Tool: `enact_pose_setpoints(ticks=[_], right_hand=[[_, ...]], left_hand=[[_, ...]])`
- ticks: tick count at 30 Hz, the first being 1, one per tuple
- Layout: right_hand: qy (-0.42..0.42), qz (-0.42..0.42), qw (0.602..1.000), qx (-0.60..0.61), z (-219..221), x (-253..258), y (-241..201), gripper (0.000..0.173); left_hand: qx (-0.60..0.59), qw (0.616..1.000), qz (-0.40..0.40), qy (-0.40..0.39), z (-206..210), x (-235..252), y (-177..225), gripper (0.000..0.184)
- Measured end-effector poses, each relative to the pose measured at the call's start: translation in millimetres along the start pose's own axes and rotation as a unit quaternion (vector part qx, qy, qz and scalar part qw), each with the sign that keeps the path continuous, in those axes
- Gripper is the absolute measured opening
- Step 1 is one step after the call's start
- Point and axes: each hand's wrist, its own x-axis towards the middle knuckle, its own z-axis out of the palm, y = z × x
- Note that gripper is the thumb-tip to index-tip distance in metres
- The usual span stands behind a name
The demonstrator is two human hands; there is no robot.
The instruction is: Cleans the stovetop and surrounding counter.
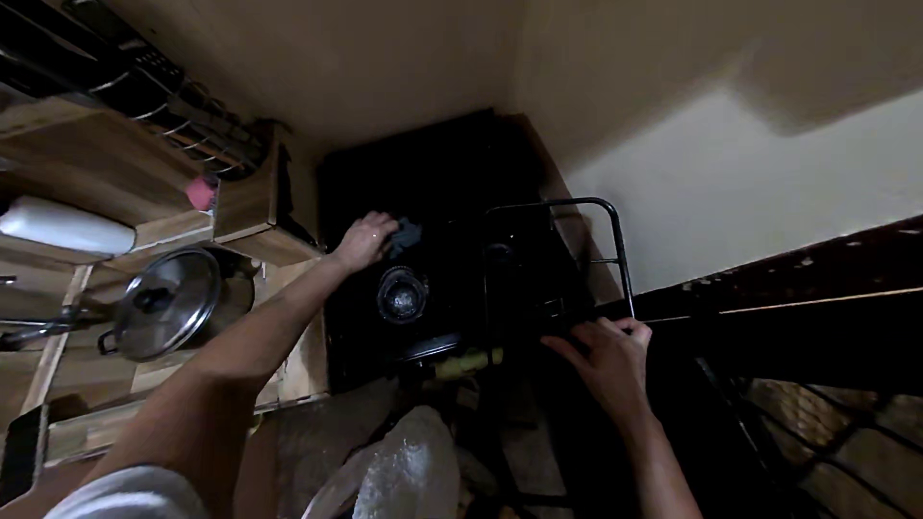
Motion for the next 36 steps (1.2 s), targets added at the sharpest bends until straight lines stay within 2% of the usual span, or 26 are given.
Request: enact_pose_setpoints(ticks=[2,4,7,11,14,18,20,24,26,30,33,36], right_hand=[[-0.002,0.002,1.0,-0.006,-0.8,1.9,-2.6,0.067],[0.002,-0.007,1.0,-0.018,-0.6,3.0,-3.5,0.065],[0.006,-0.022,0.999,-0.033,-0.2,-1.1,-3.3,0.064],[0.016,-0.026,0.999,-0.031,1.8,-5.1,-2.5,0.064],[0.021,-0.025,0.999,-0.024,2.4,-6.8,-5.4,0.063],[0.014,-0.016,1.0,-0.011,0.5,-8.5,-7.6,0.065],[0.011,-0.018,1.0,-0.006,-0.6,-11.1,-7.1,0.065],[0.012,-0.013,1.0,-0.005,-3.5,-22.6,-7.0,0.066],[0.021,-0.014,1.0,-0.005,-3.7,-29.2,-4.6,0.066],[0.038,-0.009,0.999,0.006,-4.6,-39.8,3.0,0.065],[0.04,-0.002,0.999,0.005,-7.5,-42.8,7.4,0.065],[0.041,-0.002,0.999,-0.004,-10.2,-43.2,10.3,0.066]], left_hand=[[0.025,0.995,0.089,-0.03,26.0,23.7,-7.4,0.042],[0.047,0.99,0.118,-0.057,43.4,30.6,-17.1,0.058],[0.071,0.991,0.102,-0.056,44.7,5.6,-46.6,0.057],[0.104,0.993,0.028,-0.039,41.4,-40.5,-71.4,0.055],[0.113,0.99,-0.014,-0.089,42.2,-65.4,-47.5,0.059],[0.118,0.987,0.004,-0.105,54.1,-111.9,-21.4,0.042],[0.11,0.984,-0.005,-0.139,55.5,-133.5,-3.0,0.036],[0.109,0.975,-0.014,-0.194,47.3,-161.7,38.3,0.045],[0.101,0.967,-0.028,-0.233,36.6,-167.5,58.9,0.042],[0.069,0.974,-0.051,-0.208,46.4,-176.9,72.6,0.043],[-0.02,0.972,-0.097,-0.215,42.0,-171.3,88.4,0.041],[-0.076,0.972,-0.125,-0.182,41.0,-157.3,113.8,0.036]])
